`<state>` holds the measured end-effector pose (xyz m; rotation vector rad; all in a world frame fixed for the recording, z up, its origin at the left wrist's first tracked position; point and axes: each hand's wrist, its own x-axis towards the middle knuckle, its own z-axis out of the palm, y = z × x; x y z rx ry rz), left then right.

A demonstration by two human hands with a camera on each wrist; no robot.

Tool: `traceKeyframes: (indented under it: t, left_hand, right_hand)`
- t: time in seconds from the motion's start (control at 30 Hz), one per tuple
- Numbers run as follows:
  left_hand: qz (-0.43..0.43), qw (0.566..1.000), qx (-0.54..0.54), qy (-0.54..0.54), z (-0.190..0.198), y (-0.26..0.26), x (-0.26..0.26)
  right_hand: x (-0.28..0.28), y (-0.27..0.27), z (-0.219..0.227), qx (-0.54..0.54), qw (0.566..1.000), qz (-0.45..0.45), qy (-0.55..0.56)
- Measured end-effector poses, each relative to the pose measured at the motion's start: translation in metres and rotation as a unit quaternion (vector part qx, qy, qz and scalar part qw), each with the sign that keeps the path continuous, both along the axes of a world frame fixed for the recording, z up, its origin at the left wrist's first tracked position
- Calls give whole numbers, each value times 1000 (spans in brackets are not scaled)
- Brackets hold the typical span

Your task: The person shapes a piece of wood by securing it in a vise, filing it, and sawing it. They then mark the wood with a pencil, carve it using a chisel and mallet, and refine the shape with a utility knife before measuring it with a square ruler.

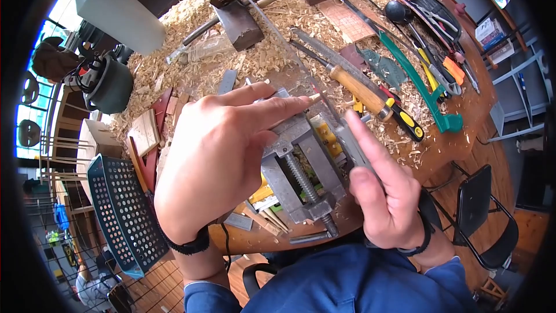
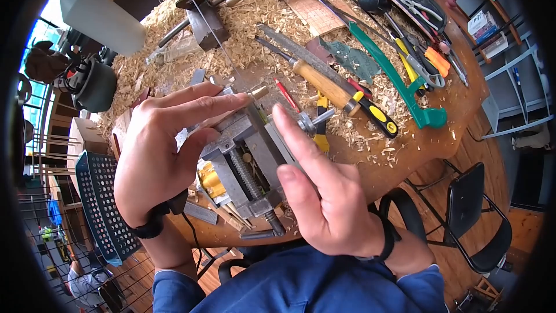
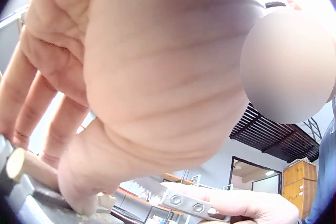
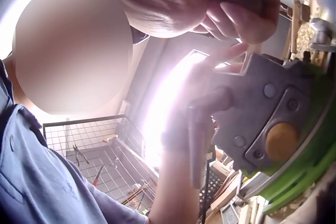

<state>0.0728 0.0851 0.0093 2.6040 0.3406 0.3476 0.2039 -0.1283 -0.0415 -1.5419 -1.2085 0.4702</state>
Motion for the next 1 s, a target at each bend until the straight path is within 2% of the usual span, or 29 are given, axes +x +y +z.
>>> traceKeyframes:
  t: [0.13, 0.27, 0.6, 0.87, 0.97, 1.0]
  left_hand:
    - [2, 1000, -10, 10, 2, 0, 1]
    - [1, 1000, -12, 17, 3, -1, 2]
    - [-13, 1000, -7, 14, 1, 1, 1]
    - [-11, 1000, -21, 14, 4, -1, 2]
    - [-22, 999, -35, 14, 2, 3, 1]
    - [-20, 999, -38, 15, 2, 3, 1]
  right_hand:
    - [-8, -31, 11, -78, 995, -17, 64]
    - [-12, -51, 6, -71, 997, -4, 25]
    - [-25, -80, 4, -68, 996, 10, 59]
    - [-25, -84, 21, -82, 993, 3, 82]
    - [-29, -79, 18, -117, 989, 21, 90]
    - [-30, -76, 13, -94, 993, 21, 72]
